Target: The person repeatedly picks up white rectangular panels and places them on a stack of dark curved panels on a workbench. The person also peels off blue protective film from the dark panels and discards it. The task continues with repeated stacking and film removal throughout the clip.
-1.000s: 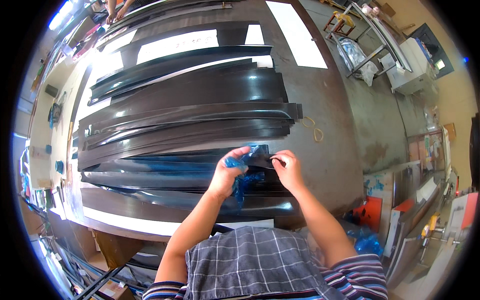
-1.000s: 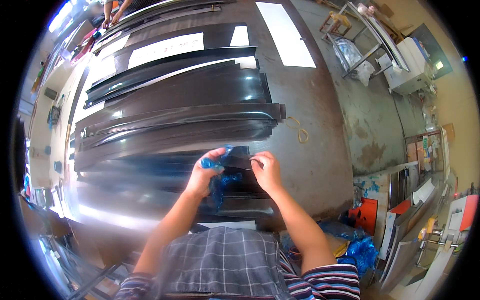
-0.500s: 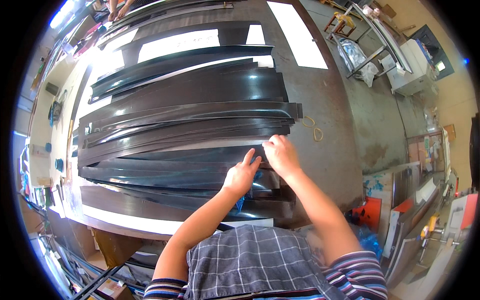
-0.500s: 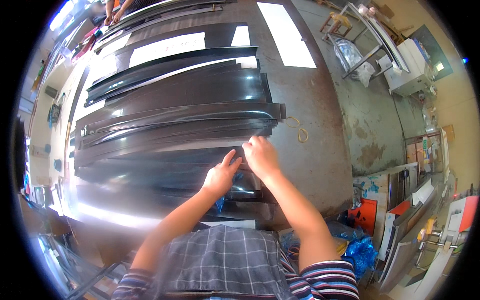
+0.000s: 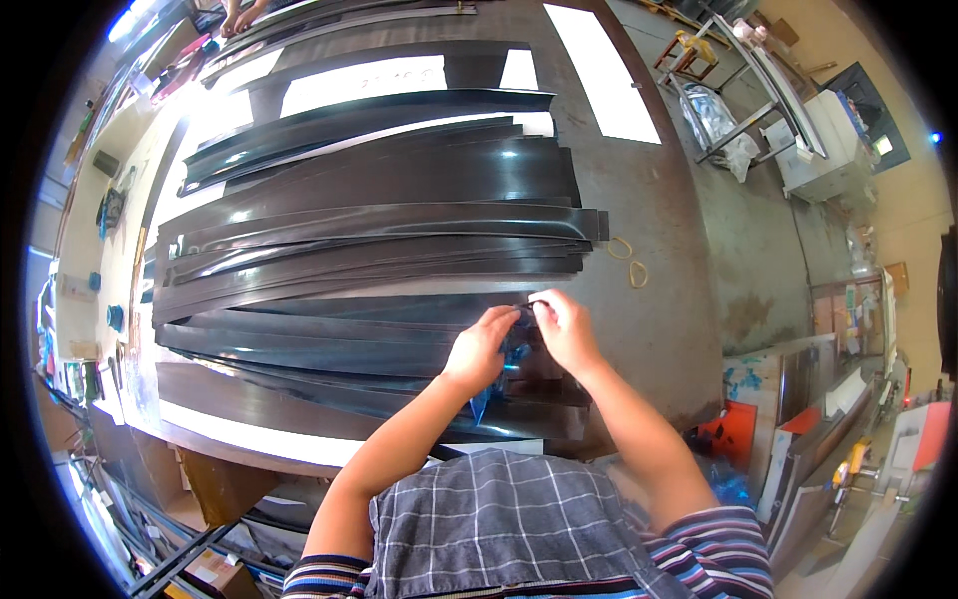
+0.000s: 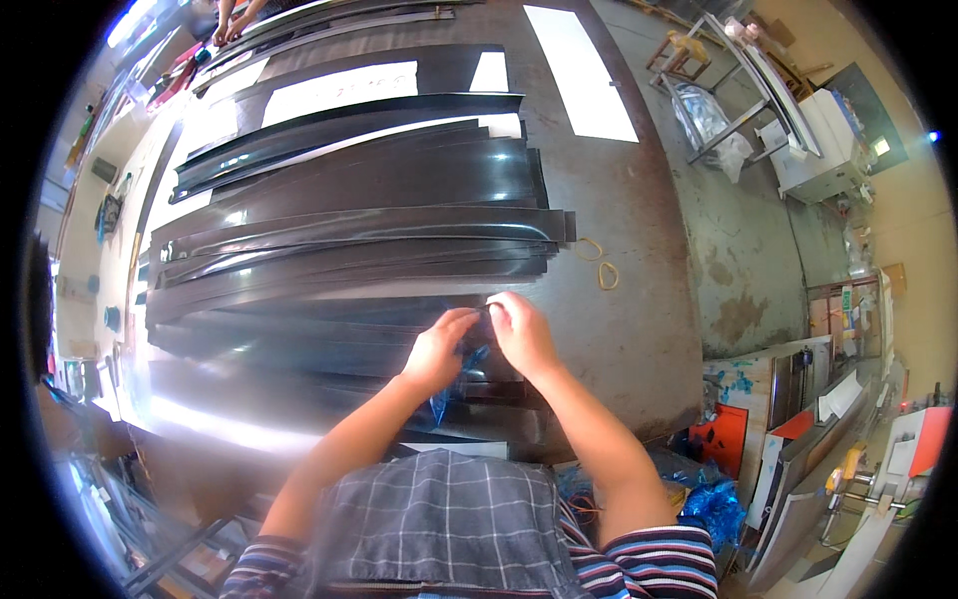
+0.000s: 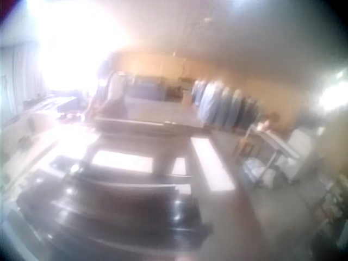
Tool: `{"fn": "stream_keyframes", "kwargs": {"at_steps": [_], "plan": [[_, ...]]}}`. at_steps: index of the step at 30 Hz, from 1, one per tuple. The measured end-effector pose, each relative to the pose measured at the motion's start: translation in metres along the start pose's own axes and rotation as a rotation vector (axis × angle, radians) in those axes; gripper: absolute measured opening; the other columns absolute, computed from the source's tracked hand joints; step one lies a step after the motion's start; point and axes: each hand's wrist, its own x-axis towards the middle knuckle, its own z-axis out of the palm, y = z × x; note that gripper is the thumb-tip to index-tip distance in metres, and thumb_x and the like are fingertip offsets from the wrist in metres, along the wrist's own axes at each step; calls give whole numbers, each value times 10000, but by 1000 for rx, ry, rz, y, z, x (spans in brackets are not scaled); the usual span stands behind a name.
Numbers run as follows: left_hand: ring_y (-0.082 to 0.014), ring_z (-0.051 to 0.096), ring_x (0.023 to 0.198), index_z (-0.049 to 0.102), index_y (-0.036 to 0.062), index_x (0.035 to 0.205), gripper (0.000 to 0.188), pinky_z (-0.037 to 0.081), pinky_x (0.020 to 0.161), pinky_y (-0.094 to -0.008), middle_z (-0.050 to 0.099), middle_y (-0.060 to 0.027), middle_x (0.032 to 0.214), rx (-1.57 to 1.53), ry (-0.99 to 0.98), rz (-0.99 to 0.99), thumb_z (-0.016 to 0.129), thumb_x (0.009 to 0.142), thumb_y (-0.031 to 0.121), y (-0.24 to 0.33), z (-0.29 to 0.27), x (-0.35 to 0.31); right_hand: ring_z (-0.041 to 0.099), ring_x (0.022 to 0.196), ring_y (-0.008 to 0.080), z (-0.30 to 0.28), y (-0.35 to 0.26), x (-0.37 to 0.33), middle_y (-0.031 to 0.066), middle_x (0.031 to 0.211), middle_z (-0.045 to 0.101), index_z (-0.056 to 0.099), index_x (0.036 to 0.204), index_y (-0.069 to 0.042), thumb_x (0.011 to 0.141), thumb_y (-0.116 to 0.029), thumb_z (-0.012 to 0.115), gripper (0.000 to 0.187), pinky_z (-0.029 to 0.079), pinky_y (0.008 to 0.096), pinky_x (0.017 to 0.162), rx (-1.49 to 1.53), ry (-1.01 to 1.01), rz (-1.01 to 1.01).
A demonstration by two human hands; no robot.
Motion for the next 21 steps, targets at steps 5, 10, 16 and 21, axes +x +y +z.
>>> {"fn": "stream_keyframes", "kwargs": {"at_steps": [5,10,16,21], "plan": [[-333,600,872,566,27,875,235,478,818,-364,589,-143,866,-295,393,-237,654,681,-71,16,-7,0,650,819,322,2,17,-8,168,875,666,651,954,-7,873,-95,620,123,509,399,761,-122,156,-49],[-264,561,786,497,42,814,238,459,738,-322,537,-103,801,-337,335,-169,681,699,-56,26,-4,-5,654,854,344,5,18,-17,172,886,680,669,950,-14,866,-87,618,123,508,398,784,-22,149,56],[-121,523,817,495,87,875,246,444,711,-273,500,-5,818,-601,364,-384,699,777,-10,14,-2,0,637,879,353,-29,40,-4,162,920,681,690,983,-43,861,-105,624,152,504,408,783,-341,269,115],[-277,602,939,589,66,1037,365,510,774,-372,555,-105,968,-68,129,-73,782,746,174,22,-10,-2,477,1215,403,-47,42,-18,214,1269,546,521,1280,9,877,-153,607,442,389,479,1013,-681,252,21]]}}
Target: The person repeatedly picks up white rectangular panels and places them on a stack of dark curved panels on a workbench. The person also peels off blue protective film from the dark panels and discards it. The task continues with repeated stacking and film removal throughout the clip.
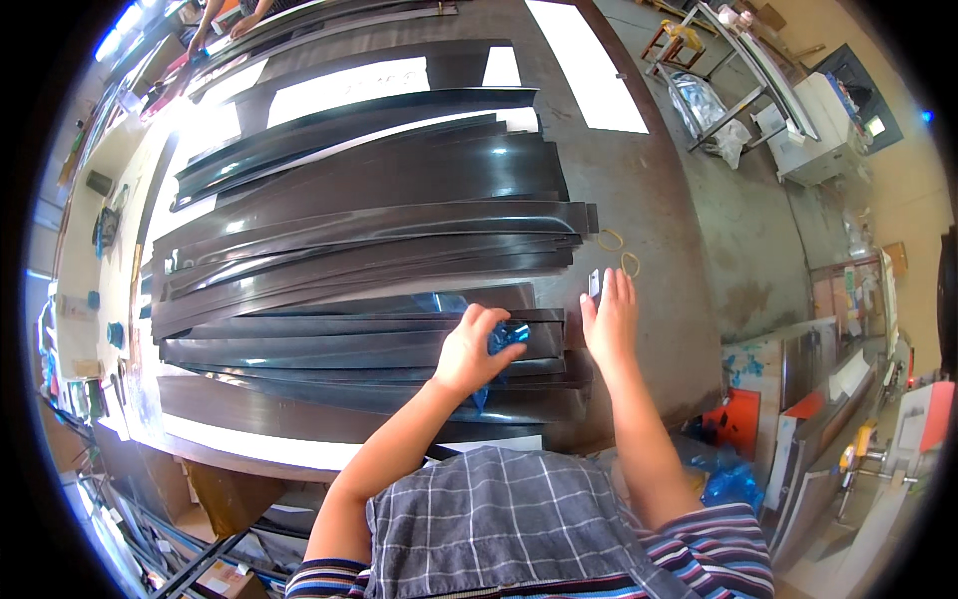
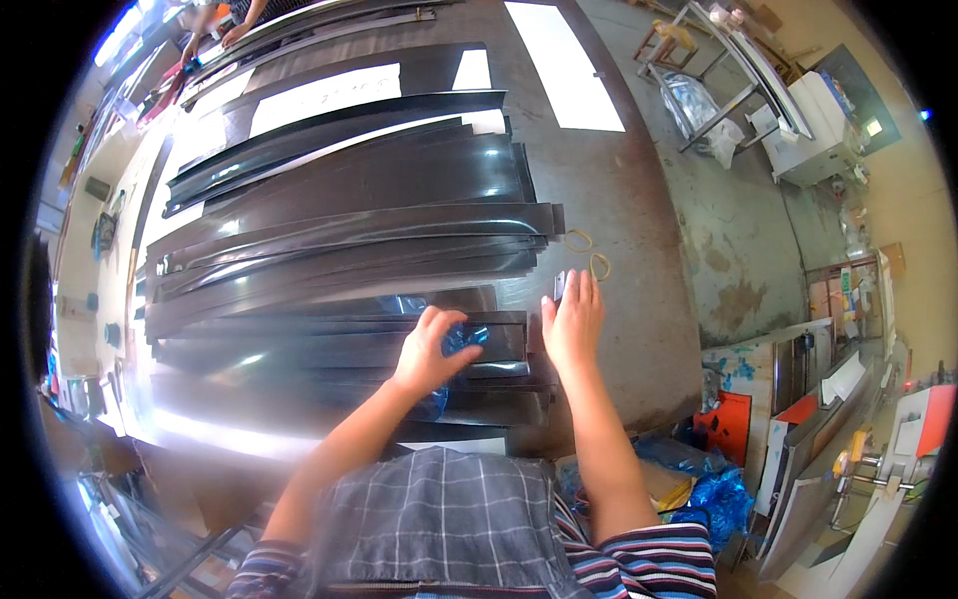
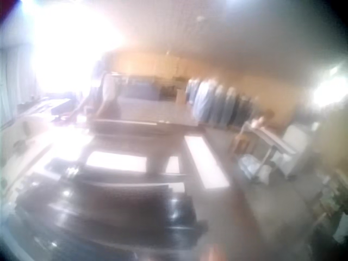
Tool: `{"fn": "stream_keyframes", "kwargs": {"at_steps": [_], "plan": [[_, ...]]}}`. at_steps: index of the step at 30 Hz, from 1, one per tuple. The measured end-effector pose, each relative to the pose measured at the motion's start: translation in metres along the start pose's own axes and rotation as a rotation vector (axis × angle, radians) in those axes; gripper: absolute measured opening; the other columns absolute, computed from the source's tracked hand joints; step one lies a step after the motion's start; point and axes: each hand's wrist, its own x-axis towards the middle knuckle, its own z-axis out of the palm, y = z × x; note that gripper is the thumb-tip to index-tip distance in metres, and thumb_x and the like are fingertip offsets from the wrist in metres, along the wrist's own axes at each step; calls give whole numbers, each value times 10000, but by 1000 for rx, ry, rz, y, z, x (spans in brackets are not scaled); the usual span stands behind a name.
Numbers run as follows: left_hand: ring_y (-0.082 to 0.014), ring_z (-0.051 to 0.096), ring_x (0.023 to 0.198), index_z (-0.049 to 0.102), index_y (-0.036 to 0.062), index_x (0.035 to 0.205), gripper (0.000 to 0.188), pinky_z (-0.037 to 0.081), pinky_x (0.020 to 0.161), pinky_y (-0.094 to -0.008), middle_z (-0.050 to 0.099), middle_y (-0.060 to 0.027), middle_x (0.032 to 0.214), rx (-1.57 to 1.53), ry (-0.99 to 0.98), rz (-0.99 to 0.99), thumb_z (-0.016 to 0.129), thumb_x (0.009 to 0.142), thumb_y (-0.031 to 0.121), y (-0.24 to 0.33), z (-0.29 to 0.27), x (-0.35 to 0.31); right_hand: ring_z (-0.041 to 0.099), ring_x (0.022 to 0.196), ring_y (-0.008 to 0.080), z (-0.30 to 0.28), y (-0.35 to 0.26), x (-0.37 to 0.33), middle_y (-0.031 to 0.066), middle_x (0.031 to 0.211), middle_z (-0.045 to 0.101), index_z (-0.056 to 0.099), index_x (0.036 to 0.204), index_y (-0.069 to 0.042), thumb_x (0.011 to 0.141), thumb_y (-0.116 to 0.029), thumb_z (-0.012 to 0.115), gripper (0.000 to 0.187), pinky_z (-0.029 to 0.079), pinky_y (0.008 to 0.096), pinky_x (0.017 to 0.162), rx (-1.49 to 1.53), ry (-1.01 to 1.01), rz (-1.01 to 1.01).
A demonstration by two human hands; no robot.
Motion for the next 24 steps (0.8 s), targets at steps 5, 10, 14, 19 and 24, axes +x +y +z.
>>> {"fn": "stream_keyframes", "kwargs": {"at_steps": [5,10,14,19,24], "plan": [[-322,614,901,597,75,965,287,532,713,-414,533,-114,990,315,-146,44,741,760,216,-4,14,-5,368,1354,396,-31,-63,-49,240,1425,419,400,1389,16,815,-92,640,632,290,504,1114,376,-207,-241],[-357,607,854,574,60,891,198,524,684,-437,533,-127,939,224,-179,70,701,745,96,-23,12,-3,185,1452,352,-7,-74,-67,232,1526,253,253,1467,27,722,-457,754,1020,157,528,1163,190,-445,-287],[-382,609,791,579,57,853,157,522,675,-450,550,-143,890,185,-75,39,688,748,97,-26,3,-2,122,1470,338,7,-72,-56,229,1553,182,191,1481,31,668,-586,757,1167,110,526,1174,96,-502,-319],[-383,612,836,598,53,921,200,518,723,-444,553,-153,941,157,-45,43,703,764,118,-18,4,-2,90,1479,313,20,-68,-56,200,1567,157,146,1495,17,671,-659,712,1207,85,525,1178,36,-491,-315],[-375,610,906,571,49,941,202,514,765,-448,549,-156,989,294,-207,31,654,758,35,-22,-4,-4,92,1478,319,11,-78,-50,205,1570,153,159,1502,-2,688,-657,697,1175,78,538,1174,-28,-535,-336]]}}
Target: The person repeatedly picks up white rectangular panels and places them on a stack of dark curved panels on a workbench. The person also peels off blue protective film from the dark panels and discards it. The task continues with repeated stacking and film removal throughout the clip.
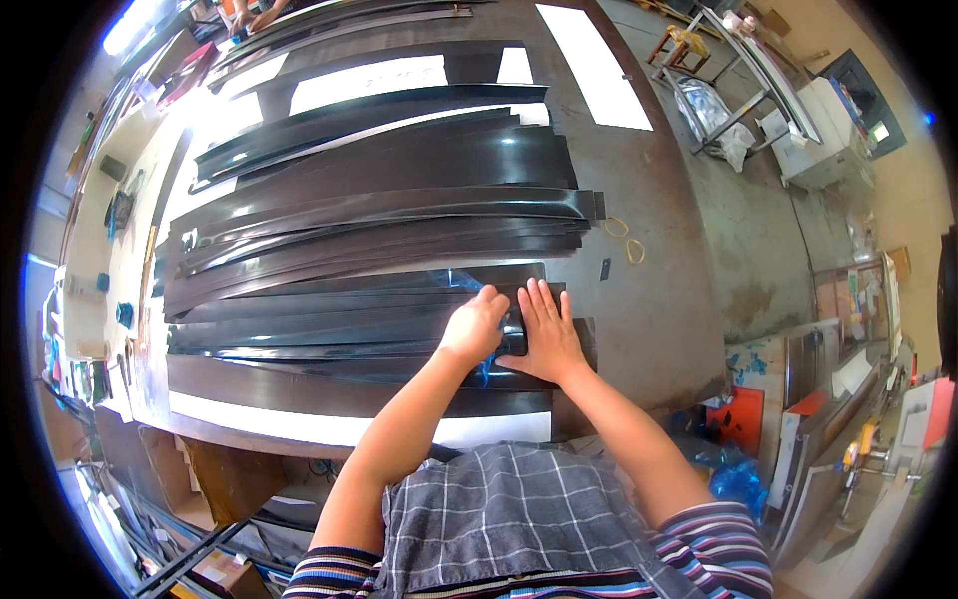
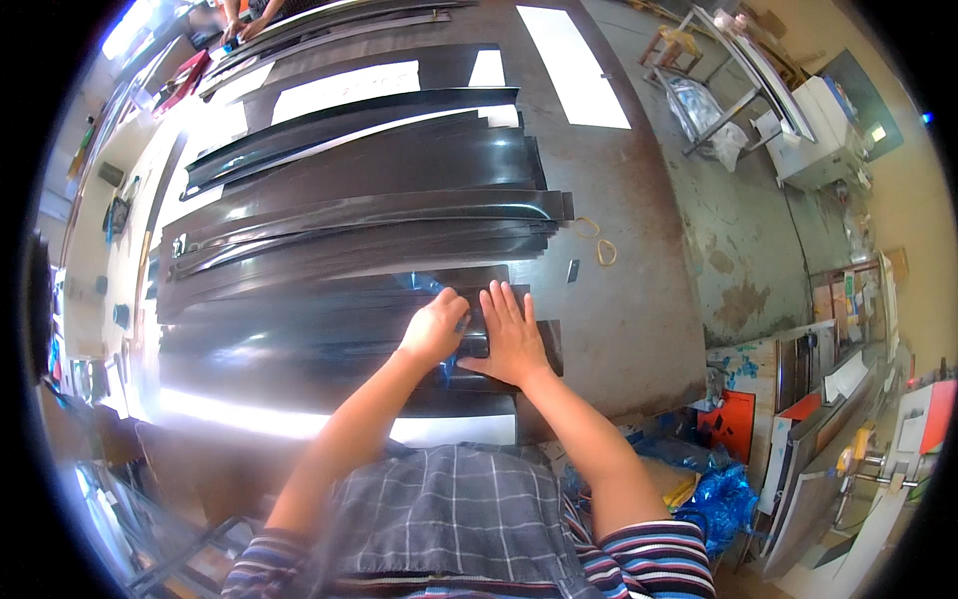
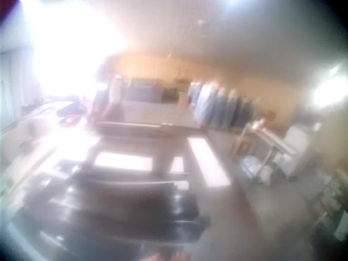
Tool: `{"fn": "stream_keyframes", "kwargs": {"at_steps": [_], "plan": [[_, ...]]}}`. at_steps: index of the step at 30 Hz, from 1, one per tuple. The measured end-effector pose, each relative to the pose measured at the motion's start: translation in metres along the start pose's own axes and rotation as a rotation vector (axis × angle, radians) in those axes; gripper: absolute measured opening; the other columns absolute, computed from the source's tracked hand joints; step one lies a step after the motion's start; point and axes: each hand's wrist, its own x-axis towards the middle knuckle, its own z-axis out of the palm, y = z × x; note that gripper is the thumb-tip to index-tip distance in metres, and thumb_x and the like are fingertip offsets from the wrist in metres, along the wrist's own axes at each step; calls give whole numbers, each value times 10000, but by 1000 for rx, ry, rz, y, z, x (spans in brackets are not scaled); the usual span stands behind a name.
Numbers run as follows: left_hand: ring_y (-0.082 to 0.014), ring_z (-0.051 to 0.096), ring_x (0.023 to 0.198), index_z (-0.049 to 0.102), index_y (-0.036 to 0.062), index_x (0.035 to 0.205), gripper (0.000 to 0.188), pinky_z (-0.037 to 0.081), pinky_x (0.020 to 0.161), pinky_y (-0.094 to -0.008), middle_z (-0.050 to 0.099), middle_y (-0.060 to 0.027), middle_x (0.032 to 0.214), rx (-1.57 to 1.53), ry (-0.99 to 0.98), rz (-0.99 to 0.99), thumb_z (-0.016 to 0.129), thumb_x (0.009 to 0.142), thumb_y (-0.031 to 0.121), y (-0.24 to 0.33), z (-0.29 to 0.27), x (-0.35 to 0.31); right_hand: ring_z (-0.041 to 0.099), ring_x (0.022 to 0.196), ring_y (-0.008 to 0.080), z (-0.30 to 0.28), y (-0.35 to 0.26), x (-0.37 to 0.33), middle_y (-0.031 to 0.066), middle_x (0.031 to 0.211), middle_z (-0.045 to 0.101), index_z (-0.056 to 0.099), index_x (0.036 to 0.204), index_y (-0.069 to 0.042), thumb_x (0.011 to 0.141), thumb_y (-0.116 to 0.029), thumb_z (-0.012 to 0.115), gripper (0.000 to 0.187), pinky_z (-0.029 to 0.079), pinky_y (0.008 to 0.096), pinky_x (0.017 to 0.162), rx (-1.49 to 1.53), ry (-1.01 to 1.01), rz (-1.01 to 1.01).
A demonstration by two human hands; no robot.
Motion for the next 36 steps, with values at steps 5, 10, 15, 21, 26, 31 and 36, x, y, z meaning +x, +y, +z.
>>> {"fn": "stream_keyframes", "kwargs": {"at_steps": [5,10,15,21,26,31,36], "plan": [[-428,581,866,513,39,955,185,501,720,-491,513,-194,993,44,300,-162,612,804,-2,-35,-50,-43,84,1479,322,12,6,-2,197,1580,129,133,1514,-20,721,-689,646,1157,67,539,1175,-6,35,-21],[-375,521,896,523,27,922,250,447,797,-450,521,-162,924,387,696,-195,576,715,-103,-143,-143,-120,72,1484,294,12,1,-2,182,1589,114,131,1519,-32,741,-740,582,1144,56,517,1187,-64,20,8],[-321,601,922,617,5,1037,212,481,822,-406,640,-146,961,249,1398,-817,581,922,178,-274,-365,-231,82,1485,289,4,-7,-4,186,1583,150,181,1509,-13,755,-740,555,1112,60,520,1185,-156,13,23],[-259,621,962,613,28,1105,350,496,915,-416,660,-114,1048,-1430,1071,-203,512,967,333,-291,-389,-253,33,1478,367,-7,-113,-3,224,1584,81,135,1512,-8,791,-478,697,1028,43,589,1158,-136,80,177],[-183,596,856,629,59,1022,357,523,738,-328,622,-90,997,-1358,24,-11,720,727,238,-162,-324,-228,64,1481,330,34,-232,55,172,1592,116,167,1527,-97,856,-650,521,938,65,580,1163,-59,45,-103],[-294,585,1103,583,139,1257,554,479,915,-429,619,-125,1211,175,-1037,-318,721,721,152,-127,-342,-276,51,1484,322,55,-238,94,132,1601,116,199,1528,-113,817,-753,463,992,62,576,1167,-146,26,-24],[-271,680,784,709,33,934,190,545,674,-404,693,-158,857,544,-200,-758,624,795,131,-365,-476,-340,61,1483,323,47,-239,92,131,1602,115,194,1532,-145,806,-749,489,989,71,580,1167,-163,-25,20]]}}
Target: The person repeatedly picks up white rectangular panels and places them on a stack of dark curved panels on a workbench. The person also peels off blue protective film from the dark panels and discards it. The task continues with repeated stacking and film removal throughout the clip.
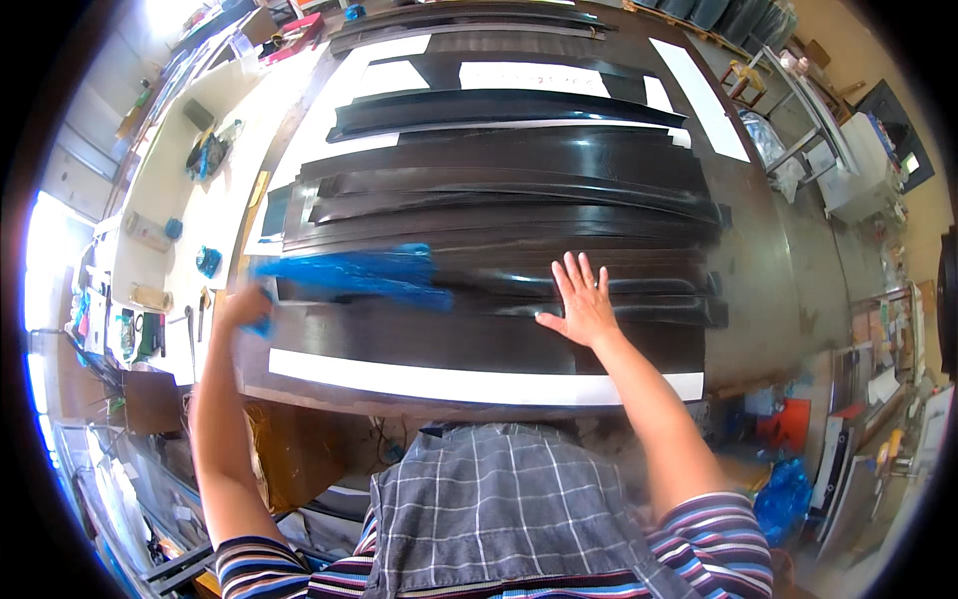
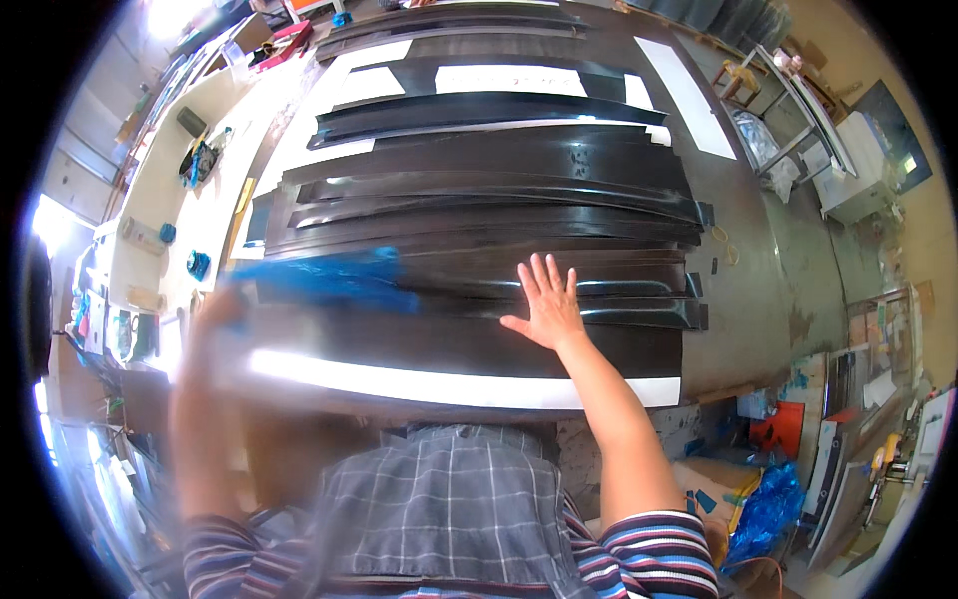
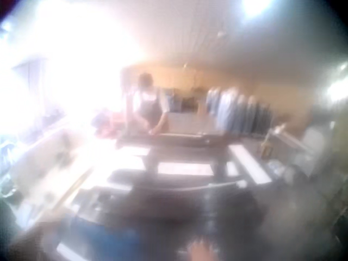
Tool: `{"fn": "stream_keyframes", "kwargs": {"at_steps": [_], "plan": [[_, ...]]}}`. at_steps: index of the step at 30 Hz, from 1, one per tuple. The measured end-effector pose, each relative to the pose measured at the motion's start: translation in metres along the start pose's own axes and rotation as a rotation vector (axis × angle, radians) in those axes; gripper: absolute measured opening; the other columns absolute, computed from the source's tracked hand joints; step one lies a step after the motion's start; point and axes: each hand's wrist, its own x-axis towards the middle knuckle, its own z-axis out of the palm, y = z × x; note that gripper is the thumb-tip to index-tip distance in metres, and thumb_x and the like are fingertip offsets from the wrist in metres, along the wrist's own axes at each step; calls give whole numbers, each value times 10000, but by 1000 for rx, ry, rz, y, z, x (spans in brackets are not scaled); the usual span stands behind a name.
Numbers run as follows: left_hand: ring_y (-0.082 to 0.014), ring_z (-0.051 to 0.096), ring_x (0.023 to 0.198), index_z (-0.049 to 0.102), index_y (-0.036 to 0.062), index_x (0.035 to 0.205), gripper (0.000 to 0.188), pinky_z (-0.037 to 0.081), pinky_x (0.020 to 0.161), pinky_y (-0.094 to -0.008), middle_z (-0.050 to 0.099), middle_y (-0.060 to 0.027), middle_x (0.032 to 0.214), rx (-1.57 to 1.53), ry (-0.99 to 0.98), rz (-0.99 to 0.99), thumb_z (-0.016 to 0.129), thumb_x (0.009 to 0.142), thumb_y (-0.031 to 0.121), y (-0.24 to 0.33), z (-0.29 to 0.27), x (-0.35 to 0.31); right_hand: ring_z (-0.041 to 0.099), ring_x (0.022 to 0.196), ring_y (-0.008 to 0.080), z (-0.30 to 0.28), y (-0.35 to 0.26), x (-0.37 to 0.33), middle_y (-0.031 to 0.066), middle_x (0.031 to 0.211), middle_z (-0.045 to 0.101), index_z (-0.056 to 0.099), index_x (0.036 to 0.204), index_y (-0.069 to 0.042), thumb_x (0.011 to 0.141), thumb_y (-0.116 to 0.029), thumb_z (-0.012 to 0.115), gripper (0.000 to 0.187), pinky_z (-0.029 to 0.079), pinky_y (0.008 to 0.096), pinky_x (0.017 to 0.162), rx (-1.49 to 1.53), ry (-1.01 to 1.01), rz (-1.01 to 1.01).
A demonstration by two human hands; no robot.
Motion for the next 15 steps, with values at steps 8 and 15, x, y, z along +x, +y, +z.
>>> {"fn": "stream_keyframes", "kwargs": {"at_steps": [8,15], "plan": [[-207,644,797,654,-4,963,264,533,732,-308,676,-98,905,-1751,1120,-19,426,952,129,-383,-170,-8,76,1482,324,0,-5,23,139,1600,119,196,1529,-127,813,-701,542,981,91,575,1164,-8,-4,-15],[-229,638,845,648,21,1001,210,525,752,-328,667,-101,951,-1445,1314,-304,503,871,103,-446,-207,-57,90,1479,327,-12,7,14,152,1593,132,211,1520,-109,806,-645,599,974,101,574,1163,-14,-46,48]]}}
